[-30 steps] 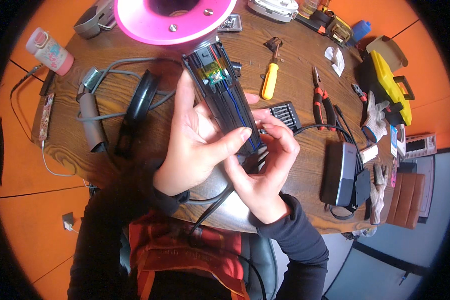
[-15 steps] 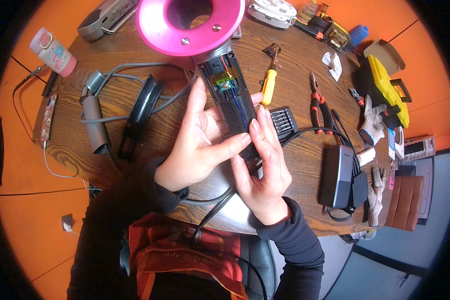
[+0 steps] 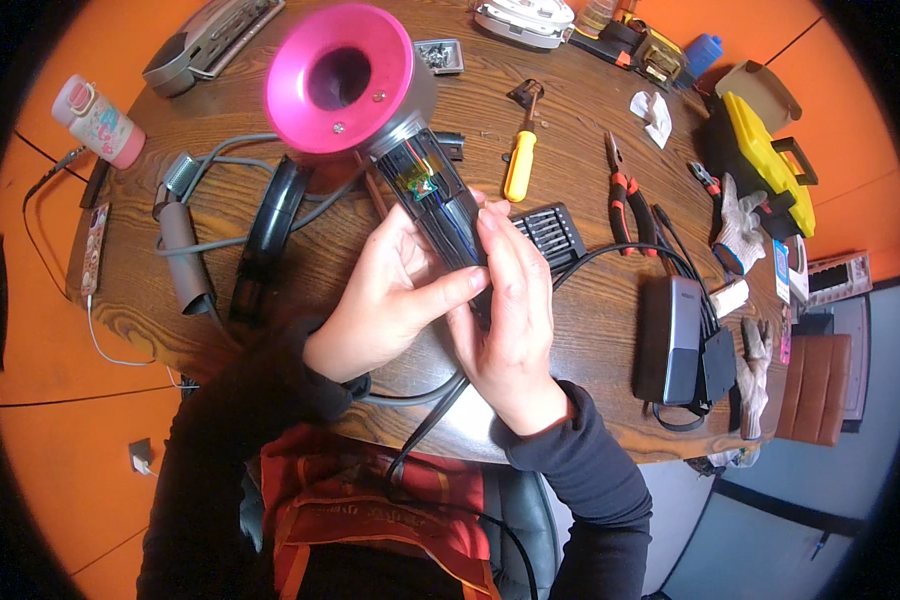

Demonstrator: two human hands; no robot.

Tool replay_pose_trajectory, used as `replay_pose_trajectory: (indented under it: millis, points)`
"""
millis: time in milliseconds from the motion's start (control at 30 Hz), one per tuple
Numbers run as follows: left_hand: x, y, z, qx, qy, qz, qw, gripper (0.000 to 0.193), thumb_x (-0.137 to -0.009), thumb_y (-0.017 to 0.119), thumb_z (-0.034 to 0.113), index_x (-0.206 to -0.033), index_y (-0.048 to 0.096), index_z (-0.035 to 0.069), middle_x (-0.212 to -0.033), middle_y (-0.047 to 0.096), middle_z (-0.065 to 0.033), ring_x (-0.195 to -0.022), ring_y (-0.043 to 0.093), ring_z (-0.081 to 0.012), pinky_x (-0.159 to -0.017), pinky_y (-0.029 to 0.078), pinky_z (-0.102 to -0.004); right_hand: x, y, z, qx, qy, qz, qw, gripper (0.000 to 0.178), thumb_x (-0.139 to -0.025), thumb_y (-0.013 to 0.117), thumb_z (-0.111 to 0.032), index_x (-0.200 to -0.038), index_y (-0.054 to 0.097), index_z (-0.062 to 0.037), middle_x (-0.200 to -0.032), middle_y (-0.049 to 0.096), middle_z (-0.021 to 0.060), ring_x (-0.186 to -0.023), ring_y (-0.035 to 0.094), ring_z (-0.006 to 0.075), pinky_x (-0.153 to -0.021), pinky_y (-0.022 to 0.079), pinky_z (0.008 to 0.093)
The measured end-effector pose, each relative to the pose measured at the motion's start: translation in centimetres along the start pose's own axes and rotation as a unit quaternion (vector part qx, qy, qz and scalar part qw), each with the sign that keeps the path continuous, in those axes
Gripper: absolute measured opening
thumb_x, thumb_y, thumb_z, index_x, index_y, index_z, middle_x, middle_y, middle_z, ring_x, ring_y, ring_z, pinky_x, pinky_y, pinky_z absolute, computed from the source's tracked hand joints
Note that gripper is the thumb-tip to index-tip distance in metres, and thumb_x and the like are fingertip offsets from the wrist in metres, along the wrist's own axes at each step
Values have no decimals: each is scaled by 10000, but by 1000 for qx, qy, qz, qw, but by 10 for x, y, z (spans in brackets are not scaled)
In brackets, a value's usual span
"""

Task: The person disassembles a hair dryer by removing the outer casing and internal components. They use a screwdriver to remove screws and carefully separate the parts, revealing the internal wiring and motor assembly.

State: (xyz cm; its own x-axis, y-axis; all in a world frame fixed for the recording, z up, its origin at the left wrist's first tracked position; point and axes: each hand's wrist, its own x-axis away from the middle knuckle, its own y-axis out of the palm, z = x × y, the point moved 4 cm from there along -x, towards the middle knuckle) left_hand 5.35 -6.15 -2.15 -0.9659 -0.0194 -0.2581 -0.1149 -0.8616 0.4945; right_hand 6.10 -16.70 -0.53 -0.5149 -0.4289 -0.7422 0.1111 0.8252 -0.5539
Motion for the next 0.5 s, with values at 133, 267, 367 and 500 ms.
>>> replay_pose_trajectory:
  millis: [133,267,367,500]
  points:
    - [0,-3,-1,9,-14,28,999,494,-782,561,-72,-1218,335,-19,-1221,465,-160,-1136,466,-199,-984,356,-339,-2,2,-4,18,12,-23,1000,559,-694,575,80,-1225,399,72,-1166,486,240,-1047,506,359,-902,402,387]
    - [-1,-6,0,10,-33,40,999,488,-779,555,-84,-1210,337,-17,-1232,463,-160,-1152,455,-203,-992,349,-340,-1,4,-3,25,72,-68,995,574,-712,572,55,-1246,363,78,-1174,475,241,-1034,508,365,-881,415,382]
    - [-2,-5,0,3,-6,42,999,496,-779,555,-85,-1215,329,-18,-1235,459,-156,-1155,451,-204,-998,344,-345,-1,4,-2,51,69,-76,993,623,-721,611,-5,-1276,337,59,-1017,497,190,-855,528,309,-732,456,356]
    - [-1,-4,-3,-46,17,45,998,507,-777,556,-91,-1213,309,-13,-1230,452,-157,-1155,447,-210,-997,347,-356,-3,4,-1,86,36,-65,994,597,-732,618,-57,-1245,341,74,-992,528,211,-834,558,325,-718,479,366]
